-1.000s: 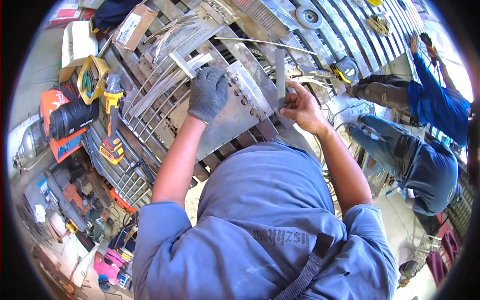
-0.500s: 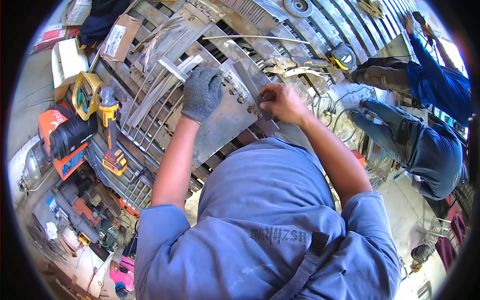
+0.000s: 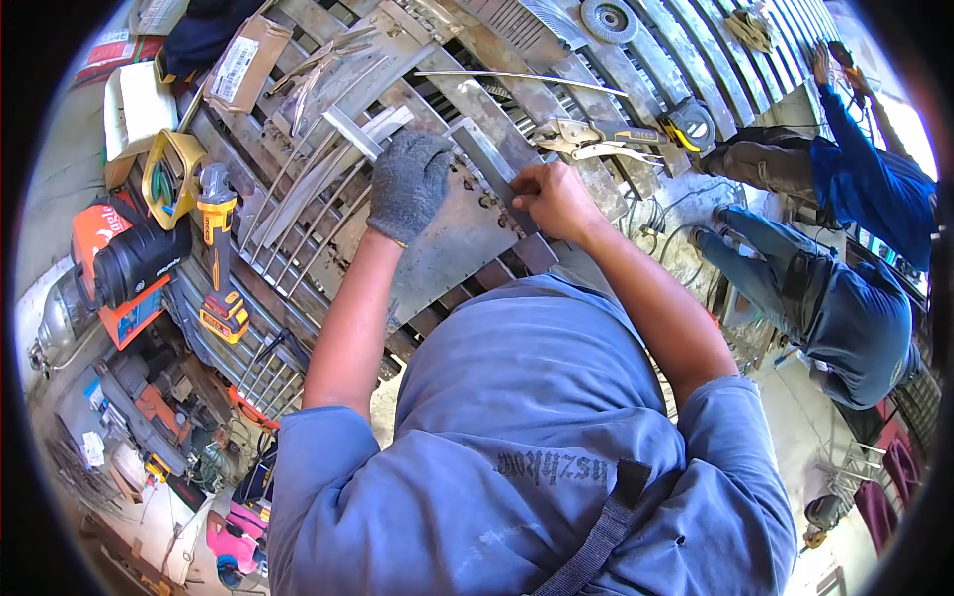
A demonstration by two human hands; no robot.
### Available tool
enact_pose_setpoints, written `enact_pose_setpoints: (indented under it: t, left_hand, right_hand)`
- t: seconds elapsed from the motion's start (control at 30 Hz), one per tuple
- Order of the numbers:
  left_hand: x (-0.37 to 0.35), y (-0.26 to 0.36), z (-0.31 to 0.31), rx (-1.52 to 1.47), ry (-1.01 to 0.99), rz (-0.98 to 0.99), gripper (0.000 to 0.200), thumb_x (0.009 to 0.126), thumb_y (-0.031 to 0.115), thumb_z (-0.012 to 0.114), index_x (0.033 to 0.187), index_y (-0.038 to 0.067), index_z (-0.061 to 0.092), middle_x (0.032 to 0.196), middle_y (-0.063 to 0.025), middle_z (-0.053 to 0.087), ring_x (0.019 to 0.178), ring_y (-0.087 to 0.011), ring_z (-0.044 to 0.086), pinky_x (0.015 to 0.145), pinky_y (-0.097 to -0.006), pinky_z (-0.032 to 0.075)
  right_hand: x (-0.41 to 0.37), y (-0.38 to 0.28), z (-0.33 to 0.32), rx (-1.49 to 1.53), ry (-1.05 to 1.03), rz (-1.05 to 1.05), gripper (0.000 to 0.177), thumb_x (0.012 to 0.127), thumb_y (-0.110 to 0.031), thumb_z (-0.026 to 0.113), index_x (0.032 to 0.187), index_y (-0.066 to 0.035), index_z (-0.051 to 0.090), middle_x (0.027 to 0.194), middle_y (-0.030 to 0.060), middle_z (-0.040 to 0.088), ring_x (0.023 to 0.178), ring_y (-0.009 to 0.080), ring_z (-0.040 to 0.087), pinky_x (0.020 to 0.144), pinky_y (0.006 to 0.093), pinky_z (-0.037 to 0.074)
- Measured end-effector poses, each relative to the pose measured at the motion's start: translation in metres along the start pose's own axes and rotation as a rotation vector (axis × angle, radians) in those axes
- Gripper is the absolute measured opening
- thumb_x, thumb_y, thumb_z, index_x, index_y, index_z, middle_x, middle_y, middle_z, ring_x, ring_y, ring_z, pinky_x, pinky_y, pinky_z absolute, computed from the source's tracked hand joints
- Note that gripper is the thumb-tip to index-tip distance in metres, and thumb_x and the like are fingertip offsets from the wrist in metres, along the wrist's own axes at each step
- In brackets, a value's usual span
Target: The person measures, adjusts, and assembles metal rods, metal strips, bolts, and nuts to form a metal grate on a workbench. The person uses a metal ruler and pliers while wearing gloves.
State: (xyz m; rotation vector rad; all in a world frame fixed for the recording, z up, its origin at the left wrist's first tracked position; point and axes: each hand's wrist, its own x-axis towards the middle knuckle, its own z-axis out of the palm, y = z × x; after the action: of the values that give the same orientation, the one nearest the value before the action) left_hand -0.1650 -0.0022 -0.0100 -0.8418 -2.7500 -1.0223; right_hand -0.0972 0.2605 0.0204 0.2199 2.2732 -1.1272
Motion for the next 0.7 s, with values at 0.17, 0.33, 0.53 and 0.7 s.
enact_pose_setpoints:
  t: [0.17, 0.33, 0.53, 0.7]
  left_hand:
    - [-0.0003, -0.0035, 0.0024, 0.017, 0.014, 0.021, 0.012, 0.098, 0.015, 0.072, 0.106, 0.009, 0.078, 0.106, -0.0164, 0.076, 0.106, -0.0414, 0.07, 0.098, -0.0535, 0.056]
    - [0.0018, 0.0004, 0.0004, 0.012, 0.032, 0.02, 0.011, 0.098, 0.013, 0.072, 0.106, 0.008, 0.078, 0.106, -0.0169, 0.076, 0.106, -0.0415, 0.07, 0.098, -0.0535, 0.056]
    - [0.0007, 0.0, -0.0004, -0.026, 0.002, -0.032, 0.01, 0.097, 0.013, 0.073, 0.104, 0.008, 0.078, 0.104, -0.0165, 0.075, 0.105, -0.0411, 0.07, 0.097, -0.0534, 0.056]
    - [0.0027, 0.0042, -0.0043, -0.071, -0.022, -0.086, 0.012, 0.095, 0.011, 0.074, 0.106, 0.007, 0.079, 0.107, -0.0178, 0.076, 0.105, -0.042, 0.071, 0.099, -0.051, 0.057]
  right_hand:
    - [0.0022, 0.0027, 0.0015, 0.04, 0.008, 0.014, 0.029, 0.087, -0.006, 0.084, 0.116, 0.0, 0.084, 0.104, 0.0208, 0.085, 0.098, 0.0314, 0.083, 0.091, 0.0428, 0.064]
    - [0.0051, 0.0038, 0.001, 0.043, -0.008, 0.023, 0.028, 0.087, -0.006, 0.085, 0.115, 0.0, 0.085, 0.103, 0.0204, 0.085, 0.096, 0.0308, 0.083, 0.091, 0.0423, 0.064]
    - [0.0053, 0.0008, -0.0014, 0.026, -0.005, 0.02, 0.025, 0.088, -0.003, 0.086, 0.112, 0.002, 0.083, 0.1, 0.0171, 0.085, 0.091, 0.0245, 0.082, 0.086, 0.0394, 0.064]
    - [0.0074, 0.0017, -0.0026, 0.033, -0.035, 0.058, 0.026, 0.089, -0.006, 0.086, 0.114, 0.001, 0.083, 0.1, 0.0161, 0.085, 0.088, 0.0216, 0.081, 0.083, 0.038, 0.063]
